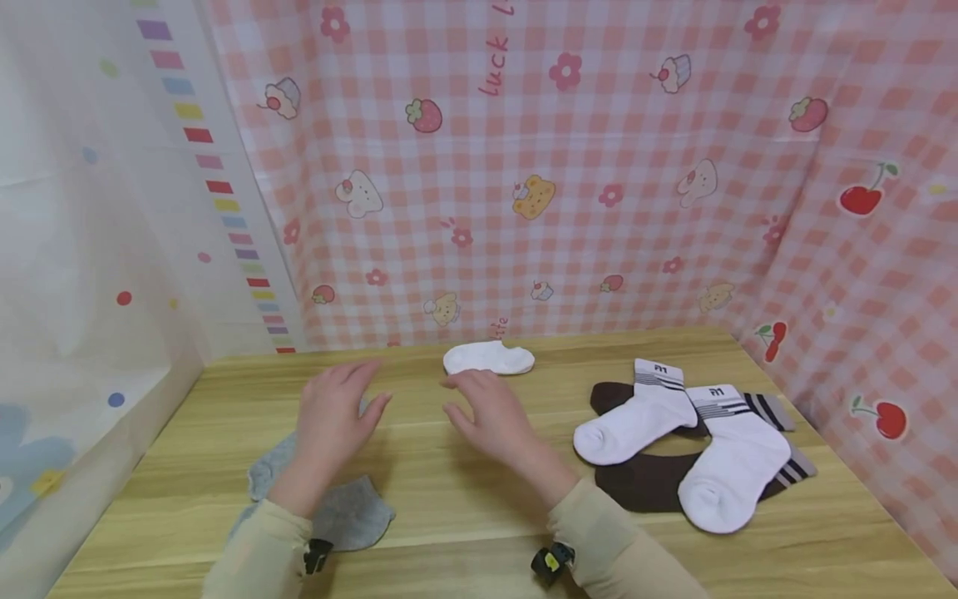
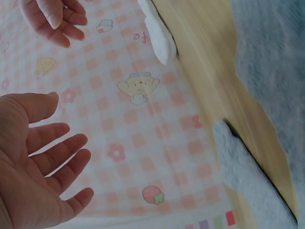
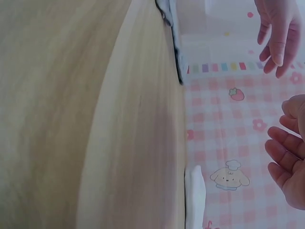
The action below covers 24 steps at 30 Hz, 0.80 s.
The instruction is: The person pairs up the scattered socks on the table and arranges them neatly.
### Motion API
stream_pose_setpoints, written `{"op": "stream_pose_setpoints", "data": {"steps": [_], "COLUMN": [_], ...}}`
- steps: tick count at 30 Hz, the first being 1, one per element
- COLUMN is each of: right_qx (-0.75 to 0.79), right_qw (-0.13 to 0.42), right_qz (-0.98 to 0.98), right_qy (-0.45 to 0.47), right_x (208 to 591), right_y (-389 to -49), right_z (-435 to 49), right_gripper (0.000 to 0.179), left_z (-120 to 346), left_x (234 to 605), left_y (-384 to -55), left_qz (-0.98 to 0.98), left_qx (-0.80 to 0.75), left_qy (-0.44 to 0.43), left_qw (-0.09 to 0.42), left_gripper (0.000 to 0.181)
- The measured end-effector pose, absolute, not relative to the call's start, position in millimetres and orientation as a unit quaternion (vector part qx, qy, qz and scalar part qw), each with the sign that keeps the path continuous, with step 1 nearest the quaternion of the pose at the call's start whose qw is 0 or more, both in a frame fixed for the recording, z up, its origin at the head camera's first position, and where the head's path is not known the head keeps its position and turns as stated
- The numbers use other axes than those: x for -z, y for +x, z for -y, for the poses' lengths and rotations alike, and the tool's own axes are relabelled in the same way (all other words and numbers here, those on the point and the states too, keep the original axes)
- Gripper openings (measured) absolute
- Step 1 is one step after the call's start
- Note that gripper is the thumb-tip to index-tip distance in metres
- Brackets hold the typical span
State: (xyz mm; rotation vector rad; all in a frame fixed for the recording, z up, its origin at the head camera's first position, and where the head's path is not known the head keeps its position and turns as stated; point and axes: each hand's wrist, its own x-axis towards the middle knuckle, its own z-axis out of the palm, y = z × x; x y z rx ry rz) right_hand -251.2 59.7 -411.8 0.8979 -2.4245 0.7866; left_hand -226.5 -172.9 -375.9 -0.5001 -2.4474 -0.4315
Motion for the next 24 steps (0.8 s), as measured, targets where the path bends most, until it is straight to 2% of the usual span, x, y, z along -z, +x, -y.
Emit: {"op": "stream_pose_setpoints", "data": {"steps": [24], "right_qx": [-0.284], "right_qw": [0.119], "right_qz": [0.888], "right_qy": [0.342], "right_x": [412.5], "right_y": [-233.0], "right_z": [-43.7], "right_gripper": [0.032], "left_z": [222.4], "left_x": [374.0], "left_y": [-205.2], "left_qz": [0.942], "left_qx": [0.19], "left_qy": [-0.185], "left_qw": [0.205], "left_gripper": [0.043]}}
